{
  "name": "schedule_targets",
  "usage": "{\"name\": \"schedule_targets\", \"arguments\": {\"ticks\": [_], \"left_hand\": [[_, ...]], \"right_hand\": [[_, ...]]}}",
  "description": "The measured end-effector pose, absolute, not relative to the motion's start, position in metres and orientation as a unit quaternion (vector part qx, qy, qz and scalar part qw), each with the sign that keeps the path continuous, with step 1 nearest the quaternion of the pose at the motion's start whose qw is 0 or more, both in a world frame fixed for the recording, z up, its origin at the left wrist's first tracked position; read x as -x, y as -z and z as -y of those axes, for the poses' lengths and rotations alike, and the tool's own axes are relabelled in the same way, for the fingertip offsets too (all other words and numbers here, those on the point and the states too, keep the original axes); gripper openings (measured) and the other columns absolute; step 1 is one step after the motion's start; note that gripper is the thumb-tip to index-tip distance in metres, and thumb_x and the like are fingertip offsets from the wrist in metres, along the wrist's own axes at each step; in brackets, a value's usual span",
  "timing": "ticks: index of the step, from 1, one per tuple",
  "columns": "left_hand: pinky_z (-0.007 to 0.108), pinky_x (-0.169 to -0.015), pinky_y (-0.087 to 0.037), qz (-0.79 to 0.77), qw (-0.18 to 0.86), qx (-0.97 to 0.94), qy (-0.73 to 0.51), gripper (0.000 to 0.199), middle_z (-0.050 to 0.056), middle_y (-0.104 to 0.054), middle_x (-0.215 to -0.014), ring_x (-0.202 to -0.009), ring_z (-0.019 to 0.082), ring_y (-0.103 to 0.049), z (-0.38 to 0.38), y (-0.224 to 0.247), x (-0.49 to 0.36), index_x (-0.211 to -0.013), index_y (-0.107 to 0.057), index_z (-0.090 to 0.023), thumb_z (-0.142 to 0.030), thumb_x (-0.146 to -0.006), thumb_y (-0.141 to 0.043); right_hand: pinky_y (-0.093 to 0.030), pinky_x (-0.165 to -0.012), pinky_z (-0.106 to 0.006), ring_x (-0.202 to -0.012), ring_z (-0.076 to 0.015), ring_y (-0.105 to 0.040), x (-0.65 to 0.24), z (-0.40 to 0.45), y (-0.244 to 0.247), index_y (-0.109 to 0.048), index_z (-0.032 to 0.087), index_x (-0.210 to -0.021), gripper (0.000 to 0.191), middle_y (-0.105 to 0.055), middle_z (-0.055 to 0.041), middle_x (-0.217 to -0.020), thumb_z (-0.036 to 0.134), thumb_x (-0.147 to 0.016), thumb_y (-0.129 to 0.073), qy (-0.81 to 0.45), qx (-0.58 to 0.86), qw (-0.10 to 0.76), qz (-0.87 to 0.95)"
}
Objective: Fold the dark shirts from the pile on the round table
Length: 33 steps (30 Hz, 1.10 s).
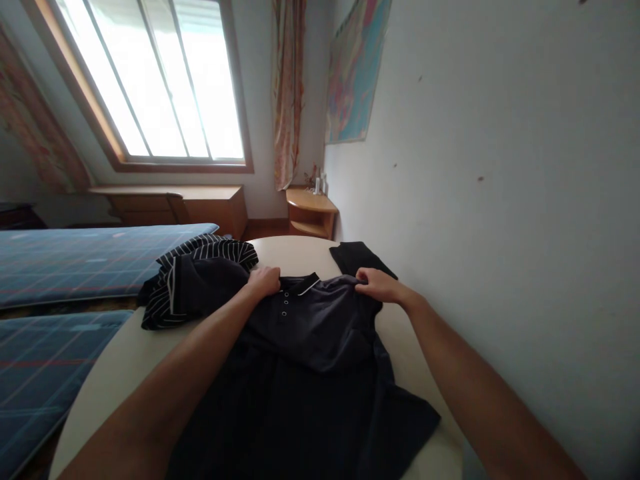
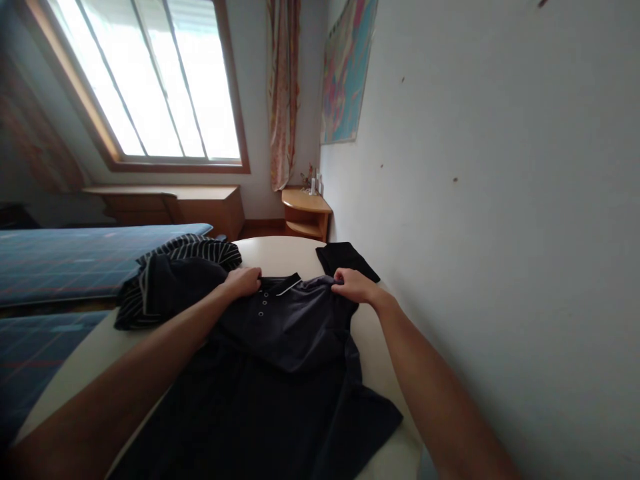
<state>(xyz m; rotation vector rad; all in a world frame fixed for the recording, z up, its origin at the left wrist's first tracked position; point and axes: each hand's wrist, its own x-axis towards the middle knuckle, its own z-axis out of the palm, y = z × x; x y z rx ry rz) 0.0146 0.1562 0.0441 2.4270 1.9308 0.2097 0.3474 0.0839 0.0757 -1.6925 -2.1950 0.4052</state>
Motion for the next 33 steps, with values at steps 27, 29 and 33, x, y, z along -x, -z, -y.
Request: {"name": "schedule_targets", "arguments": {"ticks": [27,29,33], "left_hand": [[0.038,-0.106,-0.040,-0.604,0.078,-0.765,-0.208,0.057,0.019,-0.047,-0.149,-0.136,0.032,-0.047,-0.180,-0.043,-0.057,-0.142,-0.046,-0.013,-0.034,-0.091,-0.058],[0.043,-0.105,-0.039,-0.599,0.061,-0.773,-0.201,0.051,0.019,-0.048,-0.145,-0.133,0.036,-0.048,-0.155,-0.040,-0.062,-0.137,-0.051,-0.015,-0.034,-0.090,-0.057],[0.050,-0.098,-0.042,-0.589,0.023,-0.796,-0.137,0.052,0.021,-0.054,-0.135,-0.123,0.038,-0.052,-0.103,-0.026,-0.066,-0.137,-0.051,-0.017,-0.046,-0.094,-0.049]], "right_hand": [[-0.048,-0.095,-0.039,-0.112,-0.0285,-0.060,-0.334,-0.151,-0.061,-0.057,0.015,-0.122,0.041,-0.059,-0.0189,-0.126,0.023,-0.082,-0.060,0.071,0.669,0.303,0.675],[-0.049,-0.092,-0.038,-0.108,-0.0280,-0.061,-0.331,-0.136,-0.059,-0.059,0.016,-0.117,0.035,-0.062,-0.0168,-0.118,0.026,-0.083,-0.060,0.087,0.678,0.273,0.677],[-0.052,-0.081,-0.038,-0.092,-0.0281,-0.068,-0.331,-0.107,-0.060,-0.064,0.018,-0.104,0.026,-0.070,-0.0141,-0.099,0.036,-0.088,-0.055,0.052,0.736,0.180,0.650]]}}
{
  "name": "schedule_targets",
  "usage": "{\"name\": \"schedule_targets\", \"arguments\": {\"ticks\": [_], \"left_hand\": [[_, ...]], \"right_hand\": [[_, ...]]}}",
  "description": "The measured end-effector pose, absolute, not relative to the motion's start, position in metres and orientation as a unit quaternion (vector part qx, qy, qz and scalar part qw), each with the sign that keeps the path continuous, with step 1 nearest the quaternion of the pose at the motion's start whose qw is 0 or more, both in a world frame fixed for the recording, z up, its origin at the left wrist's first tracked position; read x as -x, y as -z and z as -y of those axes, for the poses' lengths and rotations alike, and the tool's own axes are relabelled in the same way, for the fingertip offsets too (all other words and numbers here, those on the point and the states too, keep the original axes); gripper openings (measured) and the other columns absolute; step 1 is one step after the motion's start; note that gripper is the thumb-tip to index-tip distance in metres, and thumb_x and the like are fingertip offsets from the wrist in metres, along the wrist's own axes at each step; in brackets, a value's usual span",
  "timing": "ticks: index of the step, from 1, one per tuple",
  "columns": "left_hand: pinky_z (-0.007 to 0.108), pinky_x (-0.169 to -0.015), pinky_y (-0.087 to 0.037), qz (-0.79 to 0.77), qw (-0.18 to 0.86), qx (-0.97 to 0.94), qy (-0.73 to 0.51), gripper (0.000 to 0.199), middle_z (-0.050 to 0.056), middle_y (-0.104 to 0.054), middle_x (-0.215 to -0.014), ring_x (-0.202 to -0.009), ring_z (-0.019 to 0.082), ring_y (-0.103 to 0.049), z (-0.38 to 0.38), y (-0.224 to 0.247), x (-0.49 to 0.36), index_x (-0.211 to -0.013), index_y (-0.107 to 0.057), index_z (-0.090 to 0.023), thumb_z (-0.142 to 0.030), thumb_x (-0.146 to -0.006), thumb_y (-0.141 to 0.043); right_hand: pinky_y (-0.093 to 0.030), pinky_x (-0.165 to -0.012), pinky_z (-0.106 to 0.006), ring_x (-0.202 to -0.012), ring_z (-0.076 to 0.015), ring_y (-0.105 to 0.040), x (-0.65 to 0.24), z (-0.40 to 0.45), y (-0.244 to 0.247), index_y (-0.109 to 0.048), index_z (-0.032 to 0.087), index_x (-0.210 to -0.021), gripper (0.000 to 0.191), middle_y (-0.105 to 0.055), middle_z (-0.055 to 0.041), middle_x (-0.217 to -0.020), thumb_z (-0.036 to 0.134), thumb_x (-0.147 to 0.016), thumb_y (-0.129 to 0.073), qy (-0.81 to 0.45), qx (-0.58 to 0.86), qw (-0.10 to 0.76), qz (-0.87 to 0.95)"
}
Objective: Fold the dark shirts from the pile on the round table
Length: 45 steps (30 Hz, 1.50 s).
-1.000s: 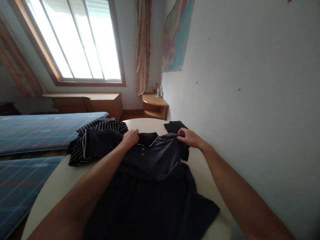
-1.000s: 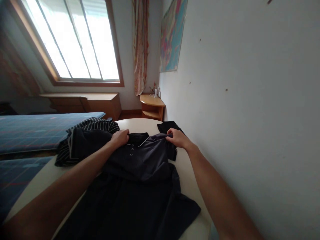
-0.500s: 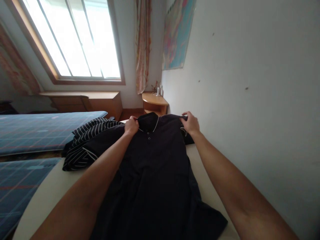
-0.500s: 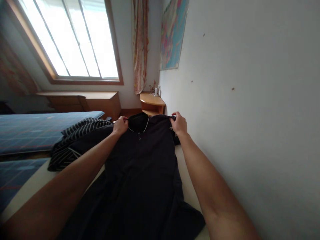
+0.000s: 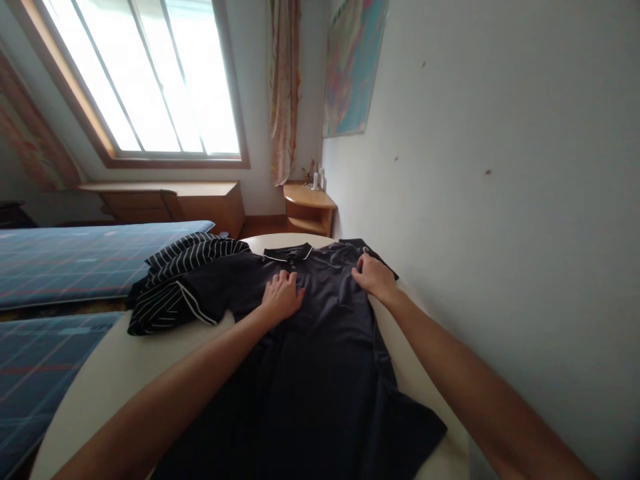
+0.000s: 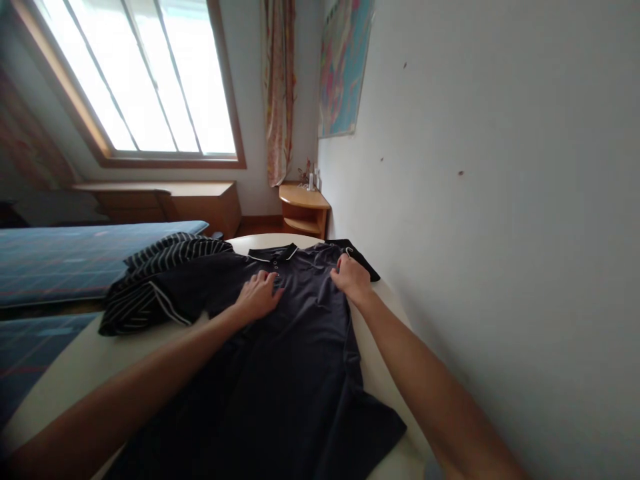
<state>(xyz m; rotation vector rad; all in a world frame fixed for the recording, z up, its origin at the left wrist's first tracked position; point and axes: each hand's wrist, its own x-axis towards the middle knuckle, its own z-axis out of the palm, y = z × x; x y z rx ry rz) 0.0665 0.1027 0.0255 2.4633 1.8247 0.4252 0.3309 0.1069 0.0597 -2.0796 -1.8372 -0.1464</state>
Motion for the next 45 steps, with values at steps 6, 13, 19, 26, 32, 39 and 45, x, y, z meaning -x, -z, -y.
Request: {"name": "schedule_targets", "arguments": {"ticks": [6,13,19,26,32,39,45], "left_hand": [[0.061,-0.111,-0.027,-0.583,0.032,-0.809,-0.070,0.066,0.015,-0.031,-0.160,-0.146,0.040,-0.025,-0.083,0.002,-0.035,-0.155,-0.028,-0.019,-0.056,-0.100,-0.032],[0.052,-0.109,-0.034,-0.577,0.004,-0.813,-0.072,0.058,0.018,-0.038,-0.155,-0.142,0.038,-0.035,-0.090,-0.009,-0.008,-0.150,-0.038,-0.015,-0.045,-0.101,-0.038],[0.049,-0.100,-0.043,-0.558,-0.030,-0.824,-0.094,0.053,0.019,-0.057,-0.134,-0.122,0.037,-0.054,-0.048,-0.011,-0.036,-0.140,-0.050,-0.017,-0.047,-0.097,-0.046],[0.057,-0.113,-0.029,-0.534,0.010,-0.842,-0.080,0.058,0.016,-0.036,-0.158,-0.145,0.040,-0.030,-0.071,0.003,-0.023,-0.150,-0.042,-0.019,-0.051,-0.101,-0.037],[0.055,-0.113,-0.031,-0.506,-0.028,-0.852,-0.128,0.045,0.016,-0.047,-0.151,-0.141,0.036,-0.040,-0.069,-0.002,-0.019,-0.141,-0.053,-0.017,-0.036,-0.100,-0.046],[0.045,-0.112,-0.039,-0.400,0.017,-0.887,-0.230,0.035,0.011,-0.058,-0.139,-0.128,0.027,-0.053,-0.014,0.001,-0.045,-0.129,-0.060,-0.020,-0.029,-0.096,-0.052],[0.055,-0.116,-0.032,-0.442,0.044,-0.866,-0.229,0.039,0.010,-0.050,-0.148,-0.140,0.031,-0.042,0.013,0.009,-0.043,-0.132,-0.057,-0.020,-0.029,-0.094,-0.053]], "right_hand": [[-0.052,-0.079,-0.040,-0.099,-0.0360,-0.069,-0.344,-0.080,-0.054,-0.074,0.013,-0.091,0.055,-0.072,-0.0212,-0.103,0.065,-0.083,-0.056,-0.063,0.780,-0.004,0.623],[-0.046,-0.063,-0.025,-0.075,-0.0235,-0.070,-0.351,-0.063,-0.046,-0.073,0.015,-0.068,0.019,-0.073,-0.0093,-0.074,0.026,-0.081,-0.067,-0.175,0.714,-0.001,0.678],[-0.046,-0.073,-0.026,-0.094,-0.0224,-0.069,-0.356,-0.056,-0.045,-0.070,0.012,-0.102,0.022,-0.074,-0.0139,-0.102,0.021,-0.094,-0.051,-0.109,0.742,0.095,0.655],[-0.048,-0.068,-0.025,-0.082,-0.0201,-0.067,-0.355,-0.047,-0.034,-0.055,0.014,-0.126,0.055,-0.072,-0.0066,-0.093,0.024,-0.076,-0.076,-0.200,0.689,0.149,0.681],[-0.049,-0.072,-0.028,-0.084,-0.0226,-0.068,-0.352,-0.036,-0.040,-0.049,0.012,-0.135,0.060,-0.070,-0.0082,-0.093,0.012,-0.077,-0.067,-0.173,0.700,0.096,0.686],[-0.048,-0.096,-0.037,-0.109,-0.0266,-0.062,-0.293,-0.030,-0.044,-0.061,0.016,-0.116,0.026,-0.065,-0.0135,-0.117,0.027,-0.093,-0.055,0.035,0.614,0.219,0.757],[-0.033,-0.116,-0.043,-0.138,-0.0244,-0.044,-0.254,-0.011,-0.012,-0.052,0.021,-0.138,0.045,-0.052,-0.0101,-0.146,0.042,-0.098,-0.050,-0.034,0.453,0.230,0.861]]}}
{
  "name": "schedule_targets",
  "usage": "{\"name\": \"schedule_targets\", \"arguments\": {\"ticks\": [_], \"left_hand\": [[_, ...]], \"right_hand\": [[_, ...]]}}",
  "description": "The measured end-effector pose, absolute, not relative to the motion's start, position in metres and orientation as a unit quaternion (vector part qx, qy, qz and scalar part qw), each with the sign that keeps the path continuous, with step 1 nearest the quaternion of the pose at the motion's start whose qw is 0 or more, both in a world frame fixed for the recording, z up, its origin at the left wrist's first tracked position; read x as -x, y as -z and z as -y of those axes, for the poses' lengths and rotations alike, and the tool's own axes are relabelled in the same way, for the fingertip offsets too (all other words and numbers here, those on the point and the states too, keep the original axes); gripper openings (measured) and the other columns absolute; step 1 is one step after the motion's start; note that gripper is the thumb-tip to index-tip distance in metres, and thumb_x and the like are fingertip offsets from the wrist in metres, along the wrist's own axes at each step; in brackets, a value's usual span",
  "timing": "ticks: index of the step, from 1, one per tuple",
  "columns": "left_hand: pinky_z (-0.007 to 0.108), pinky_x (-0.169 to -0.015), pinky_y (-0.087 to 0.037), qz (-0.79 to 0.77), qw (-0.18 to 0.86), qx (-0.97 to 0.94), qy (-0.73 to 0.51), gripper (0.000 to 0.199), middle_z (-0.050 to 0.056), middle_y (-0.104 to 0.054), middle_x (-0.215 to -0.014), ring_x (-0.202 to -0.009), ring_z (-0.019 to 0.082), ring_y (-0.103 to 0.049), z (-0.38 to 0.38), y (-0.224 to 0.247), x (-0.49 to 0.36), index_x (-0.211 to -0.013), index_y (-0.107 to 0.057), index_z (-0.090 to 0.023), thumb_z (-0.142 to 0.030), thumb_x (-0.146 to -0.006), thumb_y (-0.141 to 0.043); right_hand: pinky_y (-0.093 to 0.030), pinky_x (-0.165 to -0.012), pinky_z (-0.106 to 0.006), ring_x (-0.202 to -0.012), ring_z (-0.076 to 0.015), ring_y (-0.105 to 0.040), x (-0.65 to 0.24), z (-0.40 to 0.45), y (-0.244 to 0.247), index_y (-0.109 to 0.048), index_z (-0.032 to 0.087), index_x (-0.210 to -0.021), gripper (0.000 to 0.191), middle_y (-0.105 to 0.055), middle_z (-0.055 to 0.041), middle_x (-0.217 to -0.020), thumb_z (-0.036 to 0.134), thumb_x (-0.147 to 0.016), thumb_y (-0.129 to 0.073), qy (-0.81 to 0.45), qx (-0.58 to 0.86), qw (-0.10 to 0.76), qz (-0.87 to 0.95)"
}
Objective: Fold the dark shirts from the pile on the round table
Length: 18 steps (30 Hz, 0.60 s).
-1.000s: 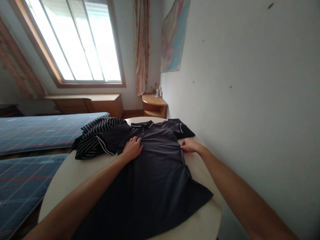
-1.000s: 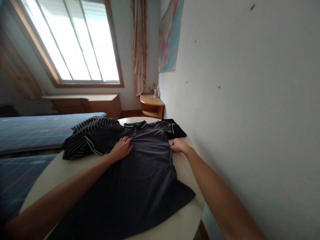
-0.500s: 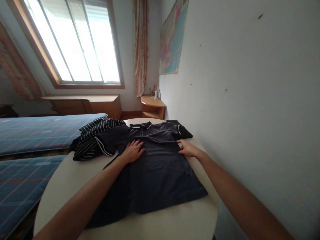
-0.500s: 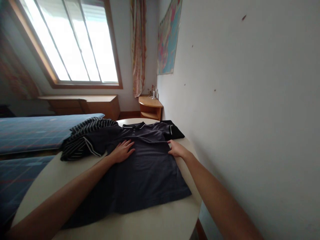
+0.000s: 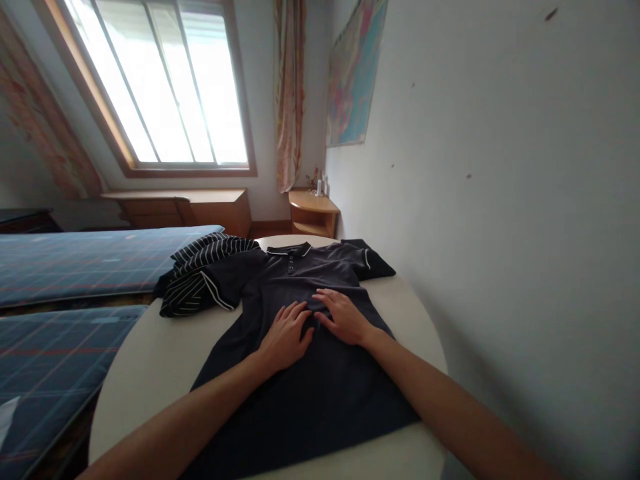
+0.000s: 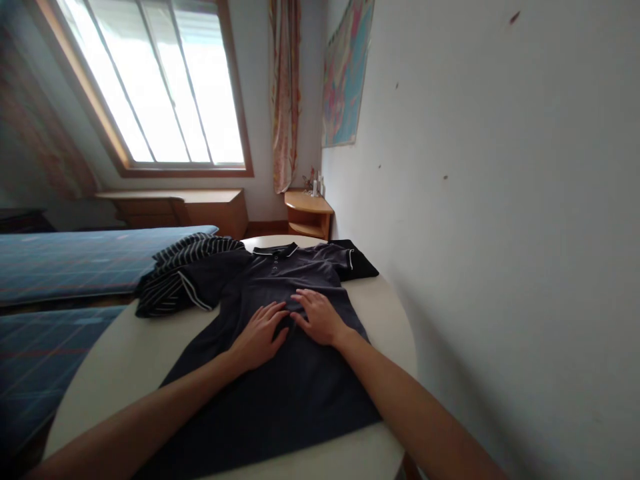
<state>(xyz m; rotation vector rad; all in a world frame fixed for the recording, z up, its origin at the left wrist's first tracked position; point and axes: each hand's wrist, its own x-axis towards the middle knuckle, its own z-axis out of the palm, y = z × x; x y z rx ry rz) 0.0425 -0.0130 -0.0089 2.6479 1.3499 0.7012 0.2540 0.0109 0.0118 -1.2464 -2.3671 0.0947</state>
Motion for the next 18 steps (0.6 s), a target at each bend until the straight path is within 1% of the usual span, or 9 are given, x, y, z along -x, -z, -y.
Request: {"name": "schedule_targets", "arguments": {"ticks": [3,5,8,11,13,15,18], "left_hand": [[0.054,-0.116,-0.033,-0.451,0.048,-0.859,-0.237,0.038,0.010,-0.050,-0.148,-0.140,0.031,-0.042,0.020,0.009,-0.041,-0.131,-0.056,-0.021,-0.031,-0.095,-0.052],[0.051,-0.116,-0.034,-0.459,0.044,-0.852,-0.250,0.036,0.009,-0.052,-0.146,-0.138,0.029,-0.043,0.020,0.007,-0.038,-0.129,-0.057,-0.021,-0.031,-0.095,-0.052],[0.049,-0.117,-0.034,-0.494,0.021,-0.827,-0.267,0.036,0.010,-0.051,-0.147,-0.137,0.029,-0.043,0.009,0.006,-0.026,-0.129,-0.057,-0.020,-0.034,-0.097,-0.050],[0.049,-0.116,-0.034,-0.557,-0.001,-0.781,-0.281,0.039,0.013,-0.046,-0.150,-0.139,0.030,-0.041,-0.014,0.007,-0.005,-0.132,-0.055,-0.018,-0.037,-0.099,-0.045],[0.047,-0.117,-0.034,-0.601,-0.005,-0.743,-0.294,0.039,0.017,-0.046,-0.148,-0.139,0.030,-0.041,-0.031,0.010,0.012,-0.131,-0.054,-0.013,-0.033,-0.099,-0.042],[0.045,-0.117,-0.034,-0.633,0.002,-0.713,-0.302,0.039,0.020,-0.050,-0.143,-0.138,0.029,-0.043,-0.046,0.012,0.027,-0.130,-0.054,-0.009,-0.026,-0.098,-0.041],[0.042,-0.114,-0.038,-0.651,0.009,-0.697,-0.300,0.042,0.020,-0.057,-0.135,-0.131,0.028,-0.051,-0.058,0.014,0.044,-0.132,-0.053,-0.007,-0.016,-0.094,-0.038]], "right_hand": [[-0.026,-0.120,-0.049,-0.145,-0.0267,-0.035,-0.256,0.002,-0.002,-0.045,0.024,-0.146,0.057,-0.043,-0.0092,-0.155,0.048,-0.096,-0.052,-0.064,0.469,0.194,0.860],[-0.022,-0.121,-0.051,-0.147,-0.0271,-0.030,-0.261,0.011,-0.001,-0.041,0.026,-0.150,0.061,-0.038,-0.0079,-0.158,0.051,-0.095,-0.051,-0.075,0.481,0.174,0.856],[-0.019,-0.122,-0.052,-0.149,-0.0267,-0.028,-0.267,0.021,-0.006,-0.040,0.030,-0.151,0.063,-0.037,-0.0055,-0.159,0.055,-0.095,-0.049,-0.091,0.491,0.153,0.853],[-0.017,-0.122,-0.053,-0.149,-0.0272,-0.027,-0.272,0.026,-0.008,-0.040,0.031,-0.151,0.063,-0.037,-0.0051,-0.159,0.057,-0.094,-0.049,-0.098,0.500,0.146,0.848],[-0.015,-0.122,-0.053,-0.149,-0.0273,-0.026,-0.275,0.024,-0.007,-0.040,0.031,-0.151,0.064,-0.036,-0.0051,-0.159,0.058,-0.094,-0.048,-0.098,0.506,0.141,0.845],[-0.015,-0.122,-0.054,-0.150,-0.0274,-0.025,-0.278,0.019,-0.005,-0.041,0.030,-0.151,0.063,-0.035,-0.0053,-0.160,0.060,-0.095,-0.046,-0.095,0.513,0.136,0.842],[-0.015,-0.121,-0.054,-0.150,-0.0283,-0.023,-0.286,0.009,-0.003,-0.041,0.029,-0.151,0.065,-0.032,-0.0061,-0.161,0.062,-0.095,-0.042,-0.087,0.527,0.126,0.836]]}}
